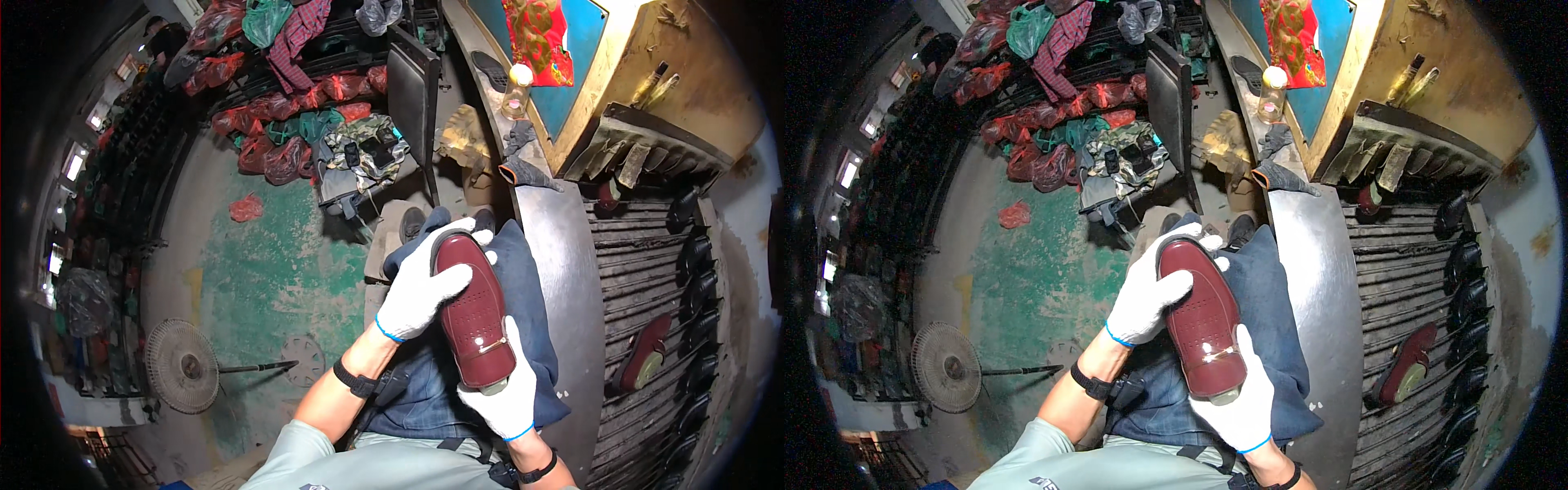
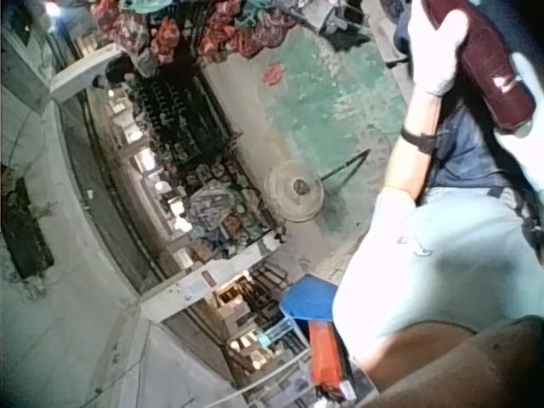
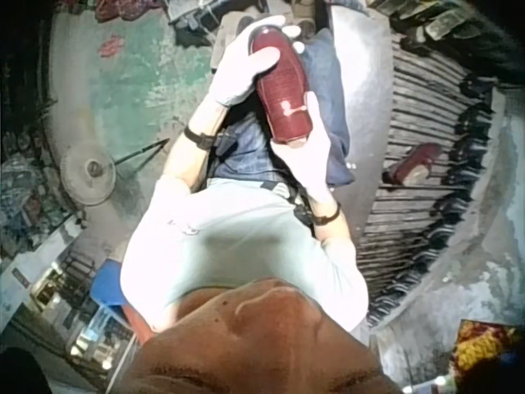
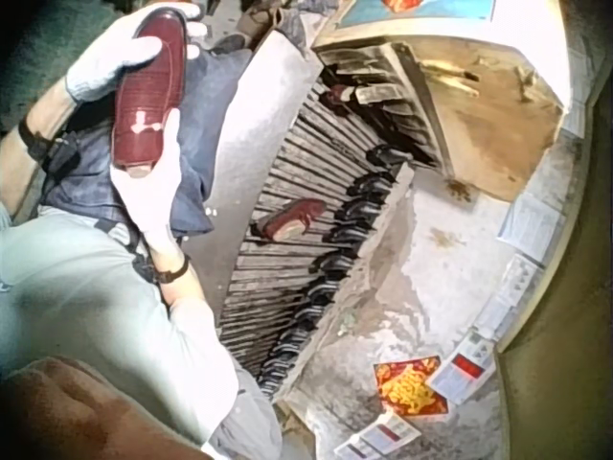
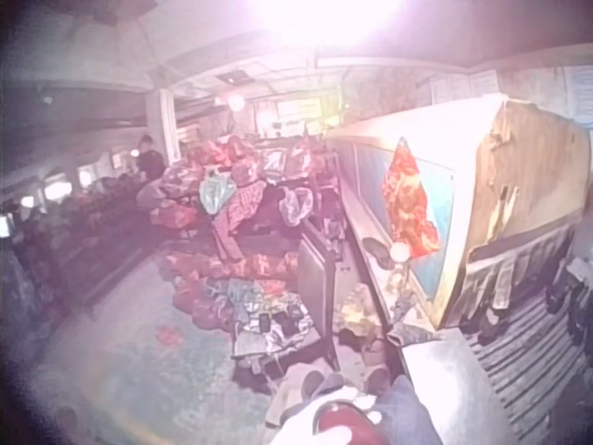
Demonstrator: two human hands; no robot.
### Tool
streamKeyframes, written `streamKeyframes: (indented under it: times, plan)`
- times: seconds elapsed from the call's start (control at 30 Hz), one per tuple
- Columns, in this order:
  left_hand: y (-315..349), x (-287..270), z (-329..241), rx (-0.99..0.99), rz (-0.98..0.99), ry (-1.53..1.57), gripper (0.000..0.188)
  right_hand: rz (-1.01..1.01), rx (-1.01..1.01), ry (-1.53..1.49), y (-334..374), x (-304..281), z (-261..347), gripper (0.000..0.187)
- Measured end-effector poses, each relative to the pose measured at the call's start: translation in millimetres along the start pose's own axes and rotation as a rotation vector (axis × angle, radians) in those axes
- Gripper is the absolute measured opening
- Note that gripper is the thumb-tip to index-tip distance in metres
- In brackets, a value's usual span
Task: The person repeatedly picks up maroon leather shoes from a nearby rack and rubs their surfaces with gloved hands. The person turns the shoes over to treat different sides and places them back on the rack after each handling.
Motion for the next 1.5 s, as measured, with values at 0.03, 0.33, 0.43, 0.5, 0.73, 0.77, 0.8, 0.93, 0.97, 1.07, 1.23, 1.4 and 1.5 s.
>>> streamKeyframes:
  times: [0.03, 0.33, 0.43, 0.5, 0.73, 0.77, 0.8, 0.93, 0.97, 1.07, 1.23, 1.4, 1.5]
  plan:
    - [-1, -1, 1, 0.001, -0.014, 0.004, 0.080, -0.006, -0.005, 0.011, -2, 1, -2, 0.115]
    - [0, -16, -10, 0.030, -0.166, -0.406, 0.067, -0.021, -0.015, 0.050, -18, 8, -7, 0.115]
    - [8, -10, -26, 0.034, -0.245, -0.559, 0.056, -0.003, 0.009, 0.090, -22, 13, -5, 0.117]
    - [8, -14, -27, 0.018, -0.251, -0.631, 0.054, 0.033, 0.040, 0.009, -22, 6, -3, 0.120]
    - [32, -50, -8, 0.041, -0.251, 0.013, 0.051, -0.060, 0.173, -0.882, 1, -4, 38, 0.082]
    - [35, -55, -6, 0.075, -0.289, 0.120, 0.050, 0.071, -0.212, -0.009, -1, -13, 19, 0.069]
    - [35, -56, -2, 0.099, -0.316, 0.229, 0.048, 0.063, -0.100, 0.096, 12, -18, -1, 0.079]
    - [29, -20, 1, 0.069, -0.238, 0.631, 0.045, 0.422, 0.269, -1.030, 24, 12, -36, 0.114]
    - [31, -17, 5, 0.070, -0.099, 0.596, 0.053, 0.363, 0.234, -1.192, 20, 16, -31, 0.107]
    - [44, -17, 30, 0.288, -0.021, 0.680, 0.044, 0.117, -0.122, -1.213, 3, 15, -30, 0.099]
    - [54, 0, 93, 0.067, -0.231, 0.993, 0.047, -0.271, -0.404, -0.802, -24, -26, 46, 0.109]
    - [67, 31, 94, -0.210, -0.289, -0.098, 0.072, -0.262, -0.438, -0.301, -42, -27, 6, 0.093]
    - [60, 84, 40, 0.180, -0.530, -0.490, 0.079, -0.175, -0.415, -0.457, -50, -27, 6, 0.094]
Point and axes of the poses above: each hand's wrist, its own y-axis away from the middle knuckle, its own x-axis out of the palm, z = x × y, the point moved 2 cm from there along -y, towards the middle knuckle, and after that the axes turned 14 degrees about z, right-handed, at the moved point
